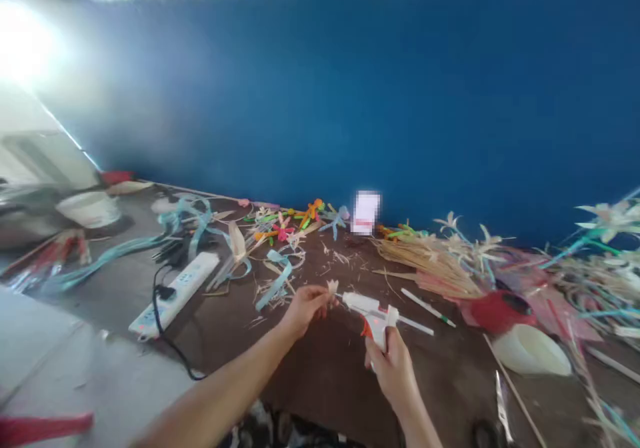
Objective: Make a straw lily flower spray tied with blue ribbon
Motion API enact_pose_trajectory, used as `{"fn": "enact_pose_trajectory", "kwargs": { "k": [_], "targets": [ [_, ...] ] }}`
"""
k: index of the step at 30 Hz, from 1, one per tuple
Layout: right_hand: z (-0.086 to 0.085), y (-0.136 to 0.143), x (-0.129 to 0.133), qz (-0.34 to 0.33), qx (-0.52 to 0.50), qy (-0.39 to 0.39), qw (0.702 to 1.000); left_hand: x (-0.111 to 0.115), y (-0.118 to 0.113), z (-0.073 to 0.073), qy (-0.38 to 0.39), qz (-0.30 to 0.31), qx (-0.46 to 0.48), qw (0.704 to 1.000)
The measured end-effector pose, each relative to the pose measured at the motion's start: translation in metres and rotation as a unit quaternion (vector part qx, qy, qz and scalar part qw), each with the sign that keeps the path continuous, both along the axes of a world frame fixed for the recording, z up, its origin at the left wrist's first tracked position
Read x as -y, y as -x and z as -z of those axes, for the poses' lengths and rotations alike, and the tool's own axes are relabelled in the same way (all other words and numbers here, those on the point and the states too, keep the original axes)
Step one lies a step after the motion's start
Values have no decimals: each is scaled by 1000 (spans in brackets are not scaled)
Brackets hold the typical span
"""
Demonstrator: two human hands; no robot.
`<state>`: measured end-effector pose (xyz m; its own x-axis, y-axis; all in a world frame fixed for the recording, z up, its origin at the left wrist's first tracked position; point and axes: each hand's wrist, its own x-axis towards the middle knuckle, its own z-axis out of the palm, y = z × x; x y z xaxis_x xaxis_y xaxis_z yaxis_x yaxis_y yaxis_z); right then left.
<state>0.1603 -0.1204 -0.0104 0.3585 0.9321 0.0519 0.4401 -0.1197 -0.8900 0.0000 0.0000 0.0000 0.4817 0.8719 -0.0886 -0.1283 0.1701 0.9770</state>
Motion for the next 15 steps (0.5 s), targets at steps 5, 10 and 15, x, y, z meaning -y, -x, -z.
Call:
{"fn": "enact_pose_trajectory", "kwargs": {
  "k": [5, 10, 15],
  "targets": [
    [-3, 2, 6, -11, -30, 8, 999, -2, 0, 0, 5, -6, 11, 1000],
    [-7, 2, 4, 6, -43, 10, 999, 0, 1, -1, 5, 8, 12, 1000],
    [-8, 1, 5, -4, -34, 22, 999, 0, 1, -1, 11, 8, 19, 1000]
  ]
}}
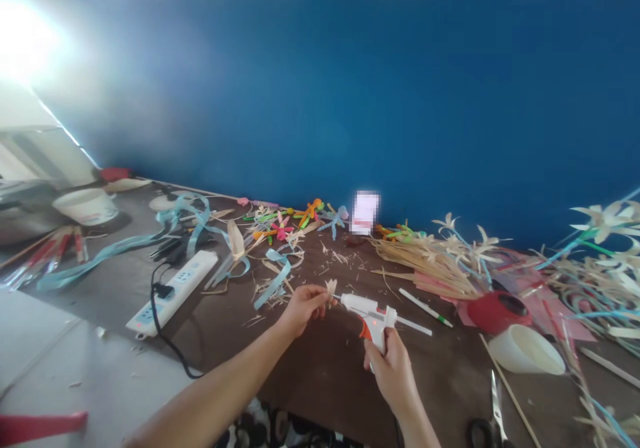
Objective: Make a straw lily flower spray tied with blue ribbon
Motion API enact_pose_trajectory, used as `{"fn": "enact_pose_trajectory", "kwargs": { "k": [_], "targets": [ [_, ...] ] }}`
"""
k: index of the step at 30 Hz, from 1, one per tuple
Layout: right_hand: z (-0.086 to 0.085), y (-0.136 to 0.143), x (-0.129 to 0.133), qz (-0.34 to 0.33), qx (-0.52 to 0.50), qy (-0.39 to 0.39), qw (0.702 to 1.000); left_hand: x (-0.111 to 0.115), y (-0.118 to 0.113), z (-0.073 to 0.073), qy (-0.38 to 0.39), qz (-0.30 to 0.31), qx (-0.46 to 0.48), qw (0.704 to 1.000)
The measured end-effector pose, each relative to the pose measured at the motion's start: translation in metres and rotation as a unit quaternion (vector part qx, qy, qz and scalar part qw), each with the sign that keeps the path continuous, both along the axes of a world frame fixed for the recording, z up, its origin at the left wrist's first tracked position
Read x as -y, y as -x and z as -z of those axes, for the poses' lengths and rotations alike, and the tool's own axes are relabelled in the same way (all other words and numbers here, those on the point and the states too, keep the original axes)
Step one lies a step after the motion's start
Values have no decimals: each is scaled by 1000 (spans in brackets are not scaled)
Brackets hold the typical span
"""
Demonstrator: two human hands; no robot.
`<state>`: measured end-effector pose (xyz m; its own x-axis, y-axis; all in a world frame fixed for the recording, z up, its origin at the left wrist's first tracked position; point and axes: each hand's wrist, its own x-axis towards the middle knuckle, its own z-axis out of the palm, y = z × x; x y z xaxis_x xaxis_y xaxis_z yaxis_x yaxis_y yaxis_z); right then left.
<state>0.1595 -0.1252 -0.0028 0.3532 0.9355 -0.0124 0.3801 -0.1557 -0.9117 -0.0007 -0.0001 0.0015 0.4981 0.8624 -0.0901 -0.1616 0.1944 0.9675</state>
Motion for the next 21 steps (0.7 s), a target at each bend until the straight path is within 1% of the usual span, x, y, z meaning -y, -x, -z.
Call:
{"fn": "enact_pose_trajectory", "kwargs": {
  "k": [6, 10, 17, 21],
  "targets": [
    [-1, 0, -1, 8, 2, -10, 1000, 0, 0, 2, -7, 7, 9, 1000],
    [-4, 0, 0, 1, 9, -4, 1000, 0, -1, 2, 6, -4, 8, 1000],
    [-4, -1, 0, 6, -7, -14, 1000, 1, 0, -3, -2, 1, -13, 1000],
    [-5, -2, 0, -9, 5, -1, 1000, 1, 0, -3, 4, -4, -9, 1000]
  ]
}}
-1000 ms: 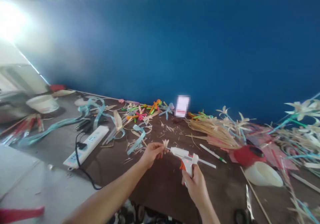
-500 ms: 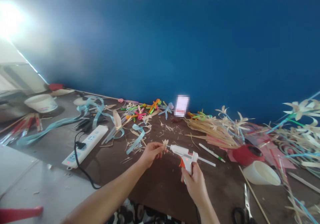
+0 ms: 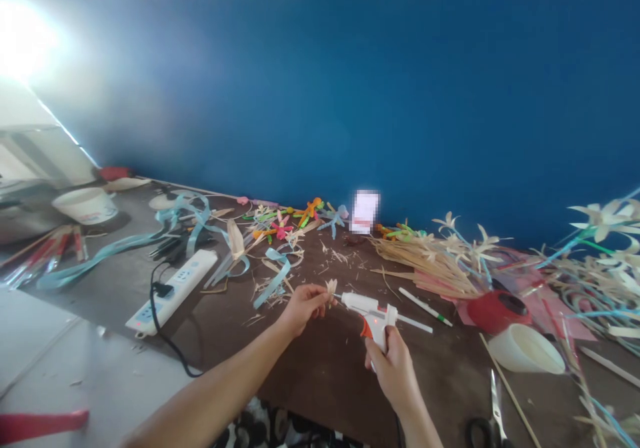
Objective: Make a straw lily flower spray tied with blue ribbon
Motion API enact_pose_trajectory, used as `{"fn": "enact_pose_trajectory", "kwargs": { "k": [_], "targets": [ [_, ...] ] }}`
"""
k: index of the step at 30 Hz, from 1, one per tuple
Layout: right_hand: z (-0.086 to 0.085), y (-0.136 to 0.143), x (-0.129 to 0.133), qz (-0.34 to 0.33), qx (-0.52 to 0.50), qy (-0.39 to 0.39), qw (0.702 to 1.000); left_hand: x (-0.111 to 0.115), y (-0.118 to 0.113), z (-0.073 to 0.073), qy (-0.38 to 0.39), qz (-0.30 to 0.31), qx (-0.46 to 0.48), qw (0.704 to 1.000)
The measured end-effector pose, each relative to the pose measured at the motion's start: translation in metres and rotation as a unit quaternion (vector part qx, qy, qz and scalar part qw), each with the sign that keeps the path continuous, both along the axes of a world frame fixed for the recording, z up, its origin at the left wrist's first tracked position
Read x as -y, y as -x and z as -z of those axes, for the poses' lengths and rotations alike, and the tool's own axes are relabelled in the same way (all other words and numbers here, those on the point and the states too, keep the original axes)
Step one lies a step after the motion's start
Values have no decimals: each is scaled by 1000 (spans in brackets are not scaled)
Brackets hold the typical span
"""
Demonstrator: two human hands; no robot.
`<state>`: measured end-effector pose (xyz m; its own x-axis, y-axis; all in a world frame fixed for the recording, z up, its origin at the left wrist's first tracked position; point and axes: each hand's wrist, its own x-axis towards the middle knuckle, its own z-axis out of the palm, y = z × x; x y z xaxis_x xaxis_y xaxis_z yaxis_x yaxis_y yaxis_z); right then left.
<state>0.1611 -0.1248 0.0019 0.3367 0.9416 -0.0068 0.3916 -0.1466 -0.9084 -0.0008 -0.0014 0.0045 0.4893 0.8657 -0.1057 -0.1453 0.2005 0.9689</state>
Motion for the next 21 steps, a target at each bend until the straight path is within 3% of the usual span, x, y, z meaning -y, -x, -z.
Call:
{"fn": "enact_pose_trajectory", "kwargs": {
  "k": [9, 17, 21],
  "targets": [
    [1, 0, -1, 14, -29, -12, 999, 0, 0, 4, -5, 8, 8, 1000],
    [-13, 1, 0, 1, -98, 17, 995, 0, -2, 3, -7, 5, -2, 1000],
    [-12, 0, -1, 0, -84, 20, 996, 0, -1, 1, -15, 8, -6, 1000]
  ]
}}
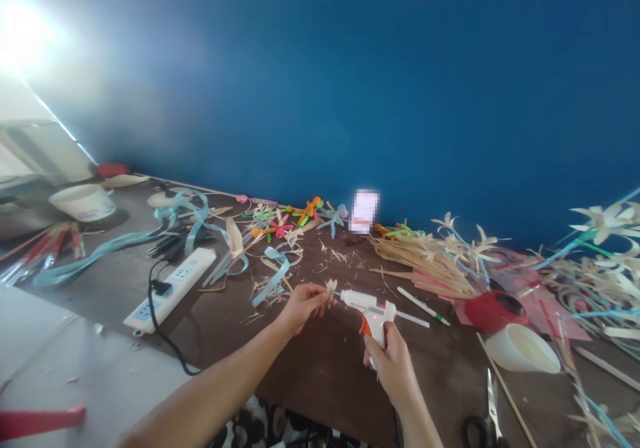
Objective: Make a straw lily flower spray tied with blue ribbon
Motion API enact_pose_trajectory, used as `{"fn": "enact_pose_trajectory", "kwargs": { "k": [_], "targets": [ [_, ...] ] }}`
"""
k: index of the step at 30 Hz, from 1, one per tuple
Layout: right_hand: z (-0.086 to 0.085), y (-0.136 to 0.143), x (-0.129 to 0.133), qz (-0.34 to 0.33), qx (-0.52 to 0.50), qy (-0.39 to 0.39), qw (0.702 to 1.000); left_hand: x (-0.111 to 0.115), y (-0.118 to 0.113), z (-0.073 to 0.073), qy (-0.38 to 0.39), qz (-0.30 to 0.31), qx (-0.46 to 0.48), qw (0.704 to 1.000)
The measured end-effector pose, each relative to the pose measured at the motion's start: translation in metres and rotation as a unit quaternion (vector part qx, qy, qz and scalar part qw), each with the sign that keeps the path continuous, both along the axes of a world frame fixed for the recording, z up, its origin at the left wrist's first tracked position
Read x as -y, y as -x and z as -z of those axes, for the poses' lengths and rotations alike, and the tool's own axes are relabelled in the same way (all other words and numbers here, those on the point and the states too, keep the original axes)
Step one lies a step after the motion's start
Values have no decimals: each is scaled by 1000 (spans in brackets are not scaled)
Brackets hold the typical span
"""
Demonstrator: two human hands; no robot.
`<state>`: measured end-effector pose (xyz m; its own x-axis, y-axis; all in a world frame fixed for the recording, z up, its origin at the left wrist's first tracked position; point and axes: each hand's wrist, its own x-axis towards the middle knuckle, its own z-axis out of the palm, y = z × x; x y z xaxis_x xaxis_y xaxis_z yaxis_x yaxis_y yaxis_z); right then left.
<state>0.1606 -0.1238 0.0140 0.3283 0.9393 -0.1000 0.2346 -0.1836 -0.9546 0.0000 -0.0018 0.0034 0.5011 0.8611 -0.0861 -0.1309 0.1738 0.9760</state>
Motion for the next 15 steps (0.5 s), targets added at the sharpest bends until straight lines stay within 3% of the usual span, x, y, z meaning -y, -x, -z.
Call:
{"fn": "enact_pose_trajectory", "kwargs": {
  "k": [15],
  "targets": [
    [4, 0, 3, -8, -37, -3, 999, -1, 0, 4, -4, -4, -15, 1000]
  ]
}}
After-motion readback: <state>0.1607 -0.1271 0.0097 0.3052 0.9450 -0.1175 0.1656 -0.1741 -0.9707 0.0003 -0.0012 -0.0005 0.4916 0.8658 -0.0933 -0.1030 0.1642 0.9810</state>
